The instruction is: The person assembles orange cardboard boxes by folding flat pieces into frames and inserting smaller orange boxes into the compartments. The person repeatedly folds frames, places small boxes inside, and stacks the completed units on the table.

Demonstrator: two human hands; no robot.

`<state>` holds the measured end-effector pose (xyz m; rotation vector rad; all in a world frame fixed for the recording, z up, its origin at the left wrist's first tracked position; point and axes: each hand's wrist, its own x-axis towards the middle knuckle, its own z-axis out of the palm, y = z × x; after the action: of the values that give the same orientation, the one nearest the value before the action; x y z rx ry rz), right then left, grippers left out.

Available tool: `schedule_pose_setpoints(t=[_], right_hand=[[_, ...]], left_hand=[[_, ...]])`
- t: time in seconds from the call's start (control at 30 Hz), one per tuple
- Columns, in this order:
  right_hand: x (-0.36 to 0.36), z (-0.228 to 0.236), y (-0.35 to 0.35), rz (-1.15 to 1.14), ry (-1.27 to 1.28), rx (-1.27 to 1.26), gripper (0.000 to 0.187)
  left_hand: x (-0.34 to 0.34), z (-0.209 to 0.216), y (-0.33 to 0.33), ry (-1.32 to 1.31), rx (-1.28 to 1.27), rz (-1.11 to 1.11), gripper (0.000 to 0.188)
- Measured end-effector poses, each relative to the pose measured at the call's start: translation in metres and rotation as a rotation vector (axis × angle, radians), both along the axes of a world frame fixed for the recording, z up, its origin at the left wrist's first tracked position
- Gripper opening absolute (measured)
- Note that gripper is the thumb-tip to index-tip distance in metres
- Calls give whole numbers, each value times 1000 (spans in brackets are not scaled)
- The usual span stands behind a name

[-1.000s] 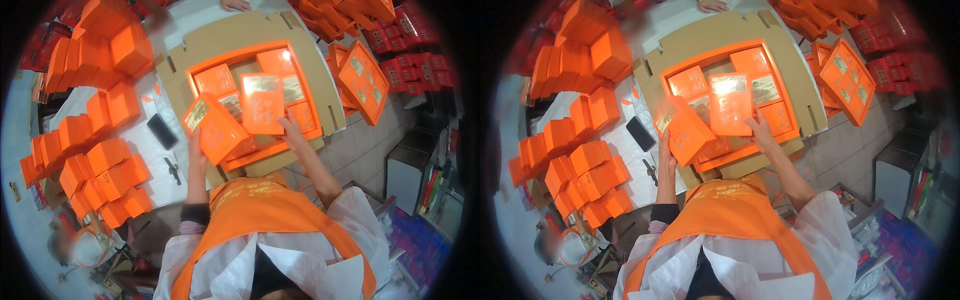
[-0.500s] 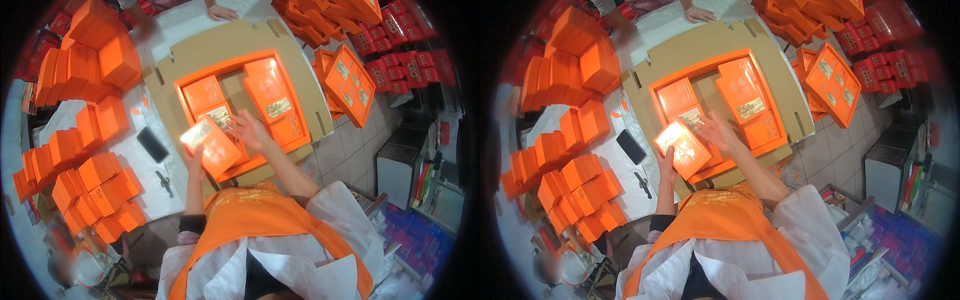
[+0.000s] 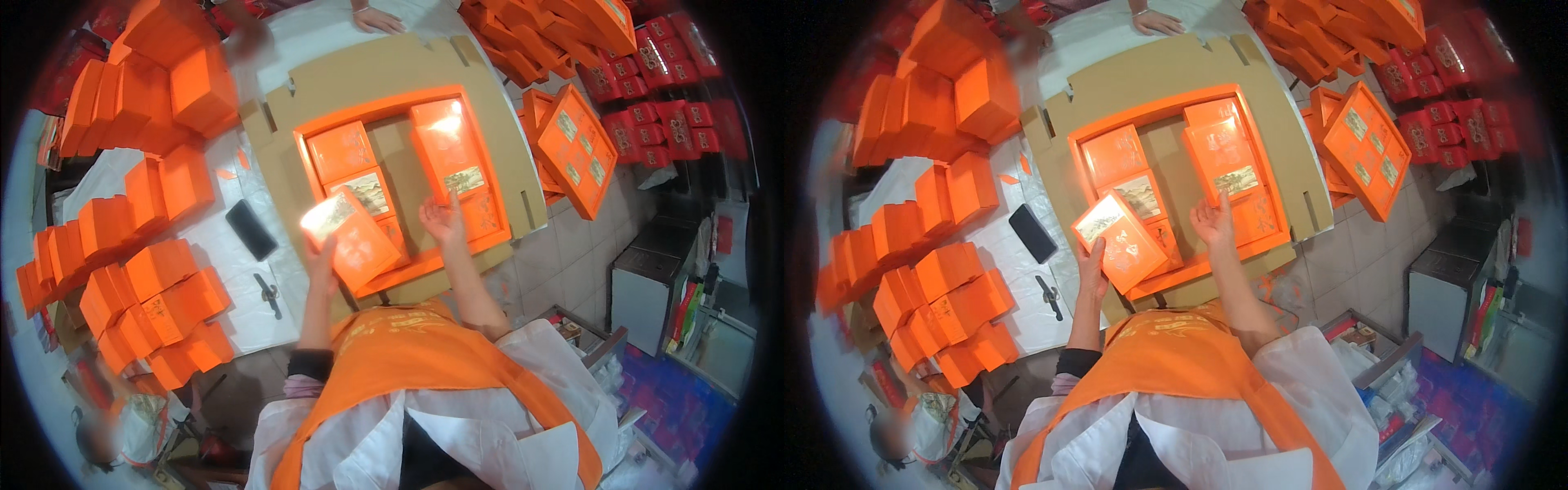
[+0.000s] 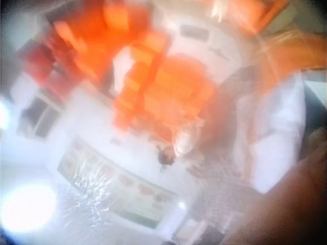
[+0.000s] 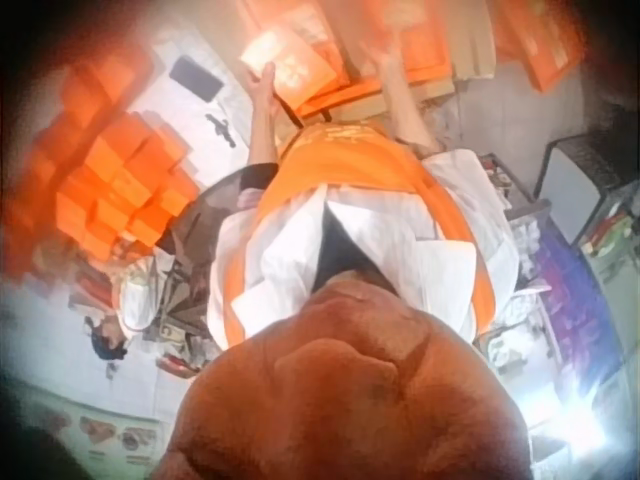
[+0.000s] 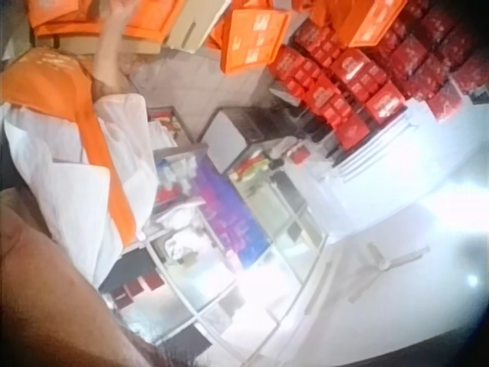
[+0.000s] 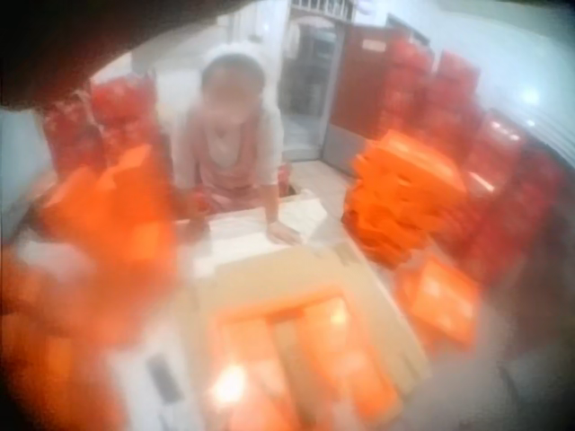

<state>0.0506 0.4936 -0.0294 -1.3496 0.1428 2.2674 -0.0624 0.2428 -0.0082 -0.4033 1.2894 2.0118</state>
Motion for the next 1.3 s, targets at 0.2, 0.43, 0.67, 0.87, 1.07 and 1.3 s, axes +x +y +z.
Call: schedule_pose_setpoints(t=[0.2,0.43,0.67,0.87,1.07,1.3], right_hand=[[5,57,-50,214,59,139,34],[-27,64,-57,420,115,124,35],[-82,6,-24,428,-54,209,38],[-90,-10,-31,637,-364,408,46],[-84,-35,-8,902,-606,459,61],[-54,-10,-13,1022,-301,591,71]], left_hand=[[2,-4,0,33,-5,24,76],[3,-8,0,90,-45,34,79],[6,21,13,56,-85,37,71],[4,24,8,74,-99,24,75],[5,19,9,66,-84,11,73],[-1,13,9,113,-59,-51,70]])
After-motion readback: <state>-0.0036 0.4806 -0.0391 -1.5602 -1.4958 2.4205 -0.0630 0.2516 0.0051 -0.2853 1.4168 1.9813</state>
